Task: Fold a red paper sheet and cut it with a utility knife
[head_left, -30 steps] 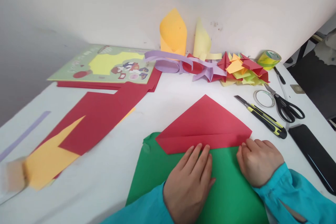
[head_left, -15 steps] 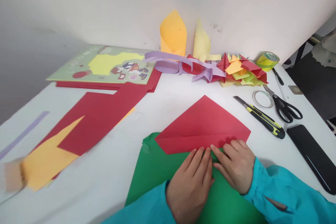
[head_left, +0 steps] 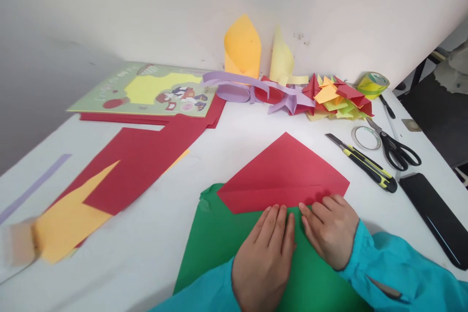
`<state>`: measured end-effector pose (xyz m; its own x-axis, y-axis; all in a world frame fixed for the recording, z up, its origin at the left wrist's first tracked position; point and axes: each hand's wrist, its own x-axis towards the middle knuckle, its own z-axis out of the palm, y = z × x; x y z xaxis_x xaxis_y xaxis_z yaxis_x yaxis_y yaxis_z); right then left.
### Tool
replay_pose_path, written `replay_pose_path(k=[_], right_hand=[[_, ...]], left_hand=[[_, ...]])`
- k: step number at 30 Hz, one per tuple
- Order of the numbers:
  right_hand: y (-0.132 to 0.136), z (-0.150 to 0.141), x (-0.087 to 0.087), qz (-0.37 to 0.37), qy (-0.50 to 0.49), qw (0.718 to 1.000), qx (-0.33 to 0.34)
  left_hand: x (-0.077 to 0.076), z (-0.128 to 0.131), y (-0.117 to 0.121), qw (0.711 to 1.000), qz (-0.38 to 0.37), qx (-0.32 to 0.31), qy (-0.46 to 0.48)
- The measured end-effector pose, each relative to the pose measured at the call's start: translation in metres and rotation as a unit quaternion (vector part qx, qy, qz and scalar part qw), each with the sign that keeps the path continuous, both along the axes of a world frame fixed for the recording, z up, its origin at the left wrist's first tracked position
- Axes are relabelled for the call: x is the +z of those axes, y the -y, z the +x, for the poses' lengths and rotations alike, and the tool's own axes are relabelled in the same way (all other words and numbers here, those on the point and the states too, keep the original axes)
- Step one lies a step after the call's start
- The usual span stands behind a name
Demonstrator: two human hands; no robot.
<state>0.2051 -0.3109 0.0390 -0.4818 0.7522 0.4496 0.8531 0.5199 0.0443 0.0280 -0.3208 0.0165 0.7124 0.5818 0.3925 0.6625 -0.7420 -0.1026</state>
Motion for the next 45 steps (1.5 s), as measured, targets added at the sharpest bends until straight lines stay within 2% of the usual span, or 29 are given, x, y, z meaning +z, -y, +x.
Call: replay_pose_path(k=[8,19,27,30,34,41,45], right_hand=[[0.0,0.005,0.004,0.006,0.004,1.0,-0.028],[0.001,0.018,0.008,-0.015,0.027,0.996,-0.082],[0.004,0.022,0.005,0.013,0.078,0.987,-0.14],[0.006,0.025,0.002,0.018,0.084,0.981,-0.172],[0.007,0.027,0.004,-0.004,0.121,0.976,-0.179],[0.008,0.029,0.008,-0.012,0.143,0.968,-0.205],[0.006,0.031,0.009,-0.004,0.125,0.973,-0.194]], left_hand=[[0.011,-0.003,0.002,0.996,0.063,0.052,-0.045],[0.011,-0.009,-0.002,0.991,0.092,0.086,-0.035],[0.018,-0.015,-0.009,0.986,0.102,0.127,-0.039],[0.022,-0.018,-0.013,0.98,0.11,0.156,-0.063],[0.026,-0.02,-0.016,0.97,0.125,0.179,-0.106],[0.027,-0.025,-0.019,0.968,0.109,0.191,-0.119],[0.032,-0.027,-0.024,0.973,0.091,0.189,-0.096]])
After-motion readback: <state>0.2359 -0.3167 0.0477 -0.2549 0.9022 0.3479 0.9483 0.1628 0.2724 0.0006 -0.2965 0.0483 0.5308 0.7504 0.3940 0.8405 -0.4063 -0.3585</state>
